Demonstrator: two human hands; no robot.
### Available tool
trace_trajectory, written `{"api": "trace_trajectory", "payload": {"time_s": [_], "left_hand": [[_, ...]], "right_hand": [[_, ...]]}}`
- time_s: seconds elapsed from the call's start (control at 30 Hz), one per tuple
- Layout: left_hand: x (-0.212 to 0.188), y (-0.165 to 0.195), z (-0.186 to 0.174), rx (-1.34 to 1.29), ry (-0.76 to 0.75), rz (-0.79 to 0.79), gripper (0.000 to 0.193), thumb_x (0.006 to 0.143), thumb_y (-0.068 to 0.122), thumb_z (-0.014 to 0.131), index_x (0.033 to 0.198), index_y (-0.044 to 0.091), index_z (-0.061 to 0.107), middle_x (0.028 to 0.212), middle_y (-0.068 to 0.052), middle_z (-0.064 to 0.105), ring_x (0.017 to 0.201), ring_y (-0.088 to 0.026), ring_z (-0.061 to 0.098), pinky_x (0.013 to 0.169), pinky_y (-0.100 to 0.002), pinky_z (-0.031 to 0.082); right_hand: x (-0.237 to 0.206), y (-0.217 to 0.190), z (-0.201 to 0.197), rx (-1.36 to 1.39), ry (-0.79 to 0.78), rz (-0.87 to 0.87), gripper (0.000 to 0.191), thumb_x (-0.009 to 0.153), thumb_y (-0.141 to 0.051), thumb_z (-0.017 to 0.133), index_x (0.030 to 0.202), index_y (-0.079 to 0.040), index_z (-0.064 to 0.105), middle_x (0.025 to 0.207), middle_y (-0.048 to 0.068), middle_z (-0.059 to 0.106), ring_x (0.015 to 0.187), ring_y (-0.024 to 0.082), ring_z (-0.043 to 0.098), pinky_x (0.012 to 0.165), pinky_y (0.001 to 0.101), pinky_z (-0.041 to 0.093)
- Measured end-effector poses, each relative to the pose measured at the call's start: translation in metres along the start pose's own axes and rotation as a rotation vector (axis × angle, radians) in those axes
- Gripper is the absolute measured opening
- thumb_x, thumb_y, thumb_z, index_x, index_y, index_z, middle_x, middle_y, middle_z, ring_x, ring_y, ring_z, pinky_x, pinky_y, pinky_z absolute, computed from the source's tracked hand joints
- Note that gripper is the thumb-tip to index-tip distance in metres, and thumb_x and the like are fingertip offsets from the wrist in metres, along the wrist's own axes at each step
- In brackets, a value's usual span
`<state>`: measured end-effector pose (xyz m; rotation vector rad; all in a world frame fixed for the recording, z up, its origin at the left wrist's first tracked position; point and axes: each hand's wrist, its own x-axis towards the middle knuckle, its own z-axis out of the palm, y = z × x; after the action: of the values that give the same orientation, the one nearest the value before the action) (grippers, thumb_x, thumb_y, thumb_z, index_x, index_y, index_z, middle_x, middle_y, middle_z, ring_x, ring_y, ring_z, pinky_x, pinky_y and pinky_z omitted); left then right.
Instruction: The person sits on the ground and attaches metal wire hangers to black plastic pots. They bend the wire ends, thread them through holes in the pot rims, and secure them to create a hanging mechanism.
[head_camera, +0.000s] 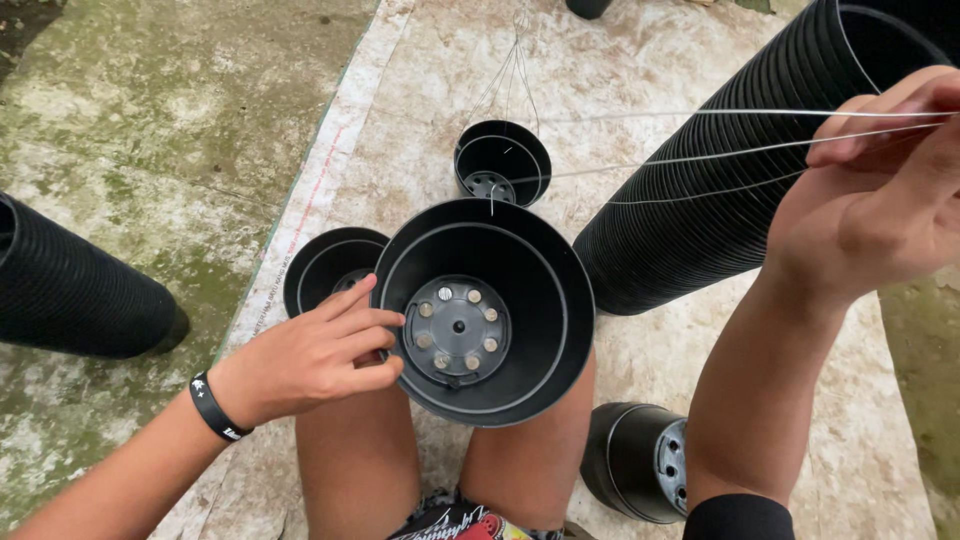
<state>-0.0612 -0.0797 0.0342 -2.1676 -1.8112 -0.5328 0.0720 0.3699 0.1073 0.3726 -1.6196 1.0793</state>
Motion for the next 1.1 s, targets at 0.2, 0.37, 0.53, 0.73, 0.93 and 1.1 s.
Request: {"api": "trace_trajectory", "payload": {"time_s": [0.2,0.37,0.53,0.73,0.93,1.1], "left_hand": [[-0.008,-0.009,0.007,-0.003,-0.071,0.005,0.027,0.076,0.008,0.064,0.102,0.010,0.058,0.096,-0.010,0.059,0.117,-0.030,0.061,0.115,-0.059,0.039],[-0.012,-0.011,0.013,-0.008,-0.058,0.007,0.027,0.078,0.007,0.065,0.104,0.010,0.059,0.102,-0.011,0.061,0.121,-0.030,0.061,0.116,-0.058,0.039],[-0.009,-0.013,-0.001,-0.351,0.194,-0.274,0.044,0.082,0.006,0.065,0.125,0.002,0.059,0.124,-0.018,0.062,0.123,-0.033,0.061,0.107,-0.049,0.047],[0.024,-0.009,0.008,-0.911,0.603,-0.690,0.036,0.099,0.000,0.063,0.134,-0.003,0.059,0.115,-0.011,0.065,0.098,-0.015,0.069,0.080,-0.029,0.061],[0.038,-0.017,0.020,-0.981,0.584,-0.705,0.011,0.100,-0.003,0.064,0.110,-0.006,0.070,0.102,-0.010,0.069,0.088,-0.013,0.071,0.075,-0.026,0.059],[0.039,-0.019,0.029,-0.970,0.664,-0.765,0.006,0.103,-0.001,0.063,0.106,-0.004,0.067,0.095,-0.007,0.070,0.084,-0.010,0.069,0.075,-0.024,0.058]], "right_hand": [[-0.002,-0.012,0.009,0.058,-0.035,0.053,0.034,0.129,-0.022,0.045,0.111,0.007,0.052,0.087,0.013,0.049,0.060,0.020,0.045,0.055,0.0303,0.041],[-0.002,-0.023,0.016,0.099,-0.071,0.091,0.033,0.129,-0.023,0.046,0.111,0.005,0.051,0.087,0.013,0.048,0.060,0.019,0.045,0.055,0.0306,0.041],[0.003,-0.038,0.024,0.140,-0.110,0.112,0.032,0.128,-0.023,0.047,0.112,0.004,0.051,0.088,0.012,0.047,0.059,0.019,0.044,0.055,0.0308,0.040],[0.011,-0.050,0.042,0.158,-0.165,0.127,0.031,0.128,-0.024,0.048,0.112,0.002,0.050,0.089,0.011,0.045,0.059,0.018,0.044,0.055,0.0311,0.040],[0.024,-0.046,0.065,0.053,-0.223,0.082,0.028,0.120,-0.025,0.053,0.110,0.001,0.053,0.089,0.010,0.060,0.055,0.017,0.056,0.054,0.0305,0.045],[0.015,-0.053,0.073,0.112,-0.247,0.208,0.052,0.116,-0.045,0.058,0.133,0.004,0.056,0.105,0.013,0.064,0.078,0.016,0.065,0.067,0.0263,0.054]]}}
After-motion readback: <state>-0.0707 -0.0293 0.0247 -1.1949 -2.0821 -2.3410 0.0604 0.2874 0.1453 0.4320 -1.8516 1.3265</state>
